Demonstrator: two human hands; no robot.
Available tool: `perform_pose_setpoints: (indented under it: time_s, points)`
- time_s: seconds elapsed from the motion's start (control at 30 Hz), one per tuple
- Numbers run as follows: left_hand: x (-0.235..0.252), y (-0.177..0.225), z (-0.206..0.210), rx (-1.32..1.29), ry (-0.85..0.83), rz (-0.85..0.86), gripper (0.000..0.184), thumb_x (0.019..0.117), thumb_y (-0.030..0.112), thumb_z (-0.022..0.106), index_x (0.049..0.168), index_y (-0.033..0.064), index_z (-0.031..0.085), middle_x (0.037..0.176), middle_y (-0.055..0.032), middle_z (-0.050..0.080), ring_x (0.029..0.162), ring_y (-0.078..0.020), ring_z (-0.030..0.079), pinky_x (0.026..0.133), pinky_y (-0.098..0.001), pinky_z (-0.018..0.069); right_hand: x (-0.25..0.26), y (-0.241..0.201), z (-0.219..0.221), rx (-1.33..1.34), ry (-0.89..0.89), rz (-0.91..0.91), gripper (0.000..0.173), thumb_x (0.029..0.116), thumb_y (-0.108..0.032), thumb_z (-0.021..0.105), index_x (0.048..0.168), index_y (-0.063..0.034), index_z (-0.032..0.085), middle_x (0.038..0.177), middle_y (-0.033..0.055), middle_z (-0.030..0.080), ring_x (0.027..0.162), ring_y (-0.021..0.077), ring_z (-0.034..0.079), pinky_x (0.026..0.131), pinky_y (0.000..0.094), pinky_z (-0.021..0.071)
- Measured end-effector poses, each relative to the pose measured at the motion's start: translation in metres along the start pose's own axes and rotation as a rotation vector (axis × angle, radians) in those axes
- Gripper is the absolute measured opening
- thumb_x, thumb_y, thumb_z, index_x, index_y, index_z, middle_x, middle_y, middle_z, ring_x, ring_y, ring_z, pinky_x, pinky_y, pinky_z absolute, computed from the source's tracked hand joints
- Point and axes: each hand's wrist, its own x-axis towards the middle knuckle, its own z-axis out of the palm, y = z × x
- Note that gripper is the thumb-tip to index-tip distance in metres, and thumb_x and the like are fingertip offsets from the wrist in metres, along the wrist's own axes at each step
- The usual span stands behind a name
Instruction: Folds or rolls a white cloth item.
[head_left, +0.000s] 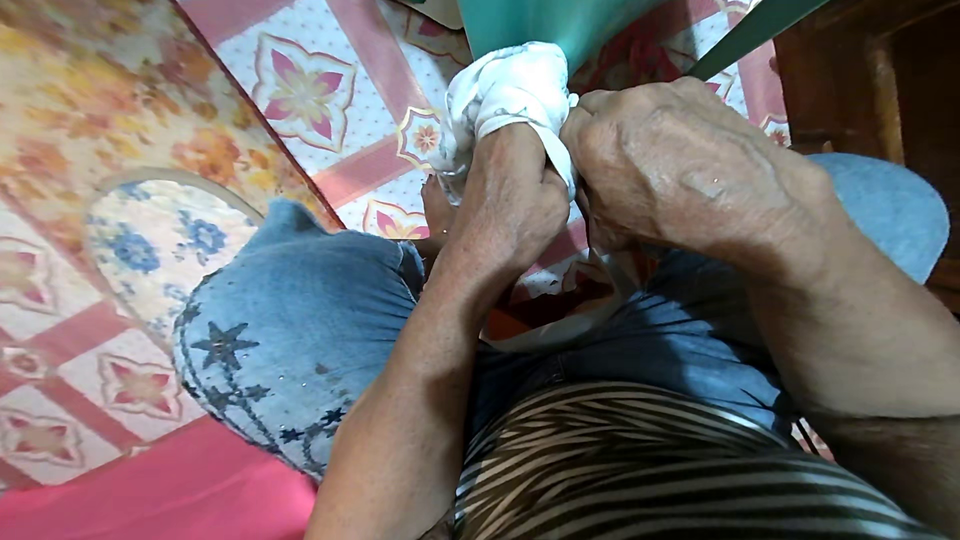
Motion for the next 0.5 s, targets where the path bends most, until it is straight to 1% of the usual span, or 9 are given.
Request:
perform_pose_setpoints:
  time_s: [0.07,0.17,0.23,0.37,0.4,0.5]
  points:
    - [0.0,0.0003,-0.0002,0.013,-0.006,-0.004,0.021,0.0957,0.006,0.056,0.076,0.0125,0.052,0.061,0.0064,0.047,0.05,0.0007,0.045,0.048,-0.0183,0.0372,-0.0002,-0.001,-0.001,-0.002,-0.009,0.009,0.013,0.0948,-0.01,0.057,0.086,-0.0007,0.06,0.083,0.0158,0.06,0.077,0.0352,0.064,0.06,0.0475,0.0443]
    - [0.0005,0.0015,0.0001,0.035,-0.007,-0.016,0.023,0.096,0.007,0.056,0.075,0.0127,0.051,0.061,0.0064,0.047,0.049,0.0003,0.044,0.047,-0.0187,0.0369,0.0005,-0.0019,-0.003,-0.005,-0.04,0.023,0.013,0.0952,-0.01,0.057,0.088,-0.0002,0.061,0.086,0.0165,0.06,0.079,0.0353,0.064,0.061,0.0481,0.0448]
    - [0.0005,0.0019,0.0001,0.04,-0.009,-0.017,0.021,0.0961,0.007,0.056,0.076,0.0124,0.052,0.062,0.0063,0.048,0.051,0.0003,0.045,0.049,-0.019,0.0372,0.0005,-0.0007,-0.0019,-0.004,-0.031,0.011,0.013,0.0947,-0.01,0.057,0.087,-0.0006,0.06,0.085,0.0159,0.06,0.078,0.0351,0.064,0.06,0.0476,0.0442]
    - [0.0005,0.0025,0.0,0.039,-0.015,-0.029,0.019,0.0966,0.008,0.056,0.078,0.0108,0.053,0.062,0.0054,0.048,0.05,-0.0004,0.045,0.048,-0.0193,0.038,0.0003,0.0002,-0.0007,-0.004,-0.019,0.005,0.014,0.0948,-0.011,0.056,0.086,-0.0016,0.06,0.084,0.0154,0.059,0.078,0.0345,0.064,0.06,0.0474,0.0438]
    - [0.0007,0.0022,0.0001,0.037,-0.016,-0.029,0.019,0.0964,0.008,0.056,0.078,0.0112,0.053,0.062,0.0058,0.048,0.049,-0.0001,0.045,0.047,-0.0187,0.0382,0.0004,0.0,-0.0007,-0.005,-0.022,0.008,0.014,0.0946,-0.012,0.056,0.085,-0.0018,0.059,0.083,0.0152,0.059,0.077,0.0344,0.064,0.06,0.0472,0.0436]
    - [0.0008,0.0006,0.0007,0.041,-0.016,-0.016,0.019,0.0962,0.008,0.056,0.078,0.0111,0.053,0.062,0.0059,0.048,0.049,-0.0002,0.045,0.048,-0.0196,0.0384,0.0001,-0.0005,-0.0013,-0.004,-0.026,0.008,0.013,0.0926,-0.012,0.06,0.085,-0.0018,0.06,0.082,0.0146,0.059,0.077,0.0343,0.063,0.059,0.0471,0.0432]
